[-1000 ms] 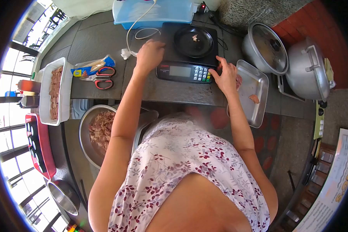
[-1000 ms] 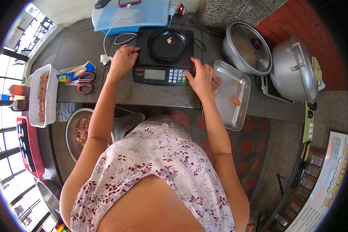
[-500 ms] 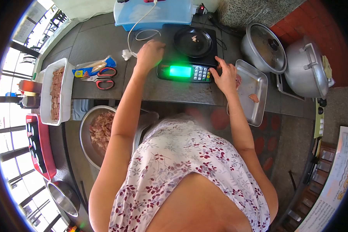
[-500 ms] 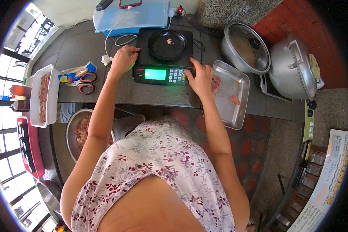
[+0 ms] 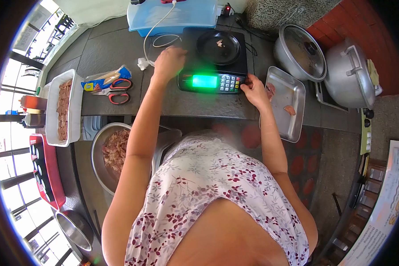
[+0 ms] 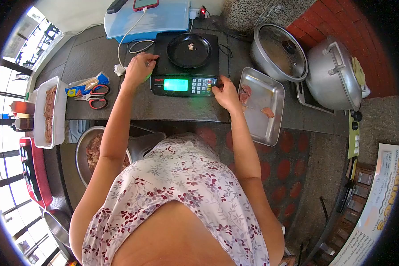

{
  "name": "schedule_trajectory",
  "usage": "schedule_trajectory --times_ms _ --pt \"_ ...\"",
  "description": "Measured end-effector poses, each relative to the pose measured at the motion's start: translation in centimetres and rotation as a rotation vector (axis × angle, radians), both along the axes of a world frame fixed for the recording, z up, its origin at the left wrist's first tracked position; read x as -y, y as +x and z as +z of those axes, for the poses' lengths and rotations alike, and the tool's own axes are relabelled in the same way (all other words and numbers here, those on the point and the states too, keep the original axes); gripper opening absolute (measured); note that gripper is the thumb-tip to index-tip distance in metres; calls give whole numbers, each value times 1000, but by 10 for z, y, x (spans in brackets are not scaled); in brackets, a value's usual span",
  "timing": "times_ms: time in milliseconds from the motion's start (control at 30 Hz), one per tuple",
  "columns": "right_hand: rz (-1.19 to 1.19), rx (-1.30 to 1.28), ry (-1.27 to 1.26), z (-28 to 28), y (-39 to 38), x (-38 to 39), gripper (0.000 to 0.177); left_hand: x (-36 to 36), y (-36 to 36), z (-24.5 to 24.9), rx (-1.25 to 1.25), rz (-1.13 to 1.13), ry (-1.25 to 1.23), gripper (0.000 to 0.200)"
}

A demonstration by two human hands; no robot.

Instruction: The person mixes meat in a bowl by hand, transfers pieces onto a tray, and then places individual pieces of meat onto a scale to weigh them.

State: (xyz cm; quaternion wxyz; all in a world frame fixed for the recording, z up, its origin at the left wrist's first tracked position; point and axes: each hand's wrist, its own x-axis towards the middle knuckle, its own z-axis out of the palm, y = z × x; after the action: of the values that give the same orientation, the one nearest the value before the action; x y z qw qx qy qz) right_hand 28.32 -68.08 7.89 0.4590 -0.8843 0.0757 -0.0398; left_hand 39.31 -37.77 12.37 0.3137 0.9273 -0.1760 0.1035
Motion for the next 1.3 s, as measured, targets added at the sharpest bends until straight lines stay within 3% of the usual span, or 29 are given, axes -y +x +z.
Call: schedule_trajectory --times_ms 167,267,367,700,933,1000,1133,1233,1300 --pt "29 68 -5 -4 2 -2 38 0 -3 4 -26 13 -9 25" --pt "-17 49 58 -10 5 -4 38 -1 -1 -2 -22 16 -7 26" --pt "-37 16 90 22 -2 -19 39 -1 0 -2 -56 32 -26 26" --pt "-16 -72 66 5 11 -3 48 1 -5 11 -106 33 -36 29" --pt "54 -164 33 8 17 3 40 0 -2 10 -25 33 -15 27" --pt "61 -144 55 8 16 2 38 1 -1 16 -159 25 7 28" --pt "59 -141 23 -10 21 14 40 2 -1 21 -155 12 52 29" --pt "67 -156 58 2 19 9 40 0 -1 18 -114 2 83 29" --pt "40 -238 227 15 17 4 40 -1 1 20 -135 -16 96 29"
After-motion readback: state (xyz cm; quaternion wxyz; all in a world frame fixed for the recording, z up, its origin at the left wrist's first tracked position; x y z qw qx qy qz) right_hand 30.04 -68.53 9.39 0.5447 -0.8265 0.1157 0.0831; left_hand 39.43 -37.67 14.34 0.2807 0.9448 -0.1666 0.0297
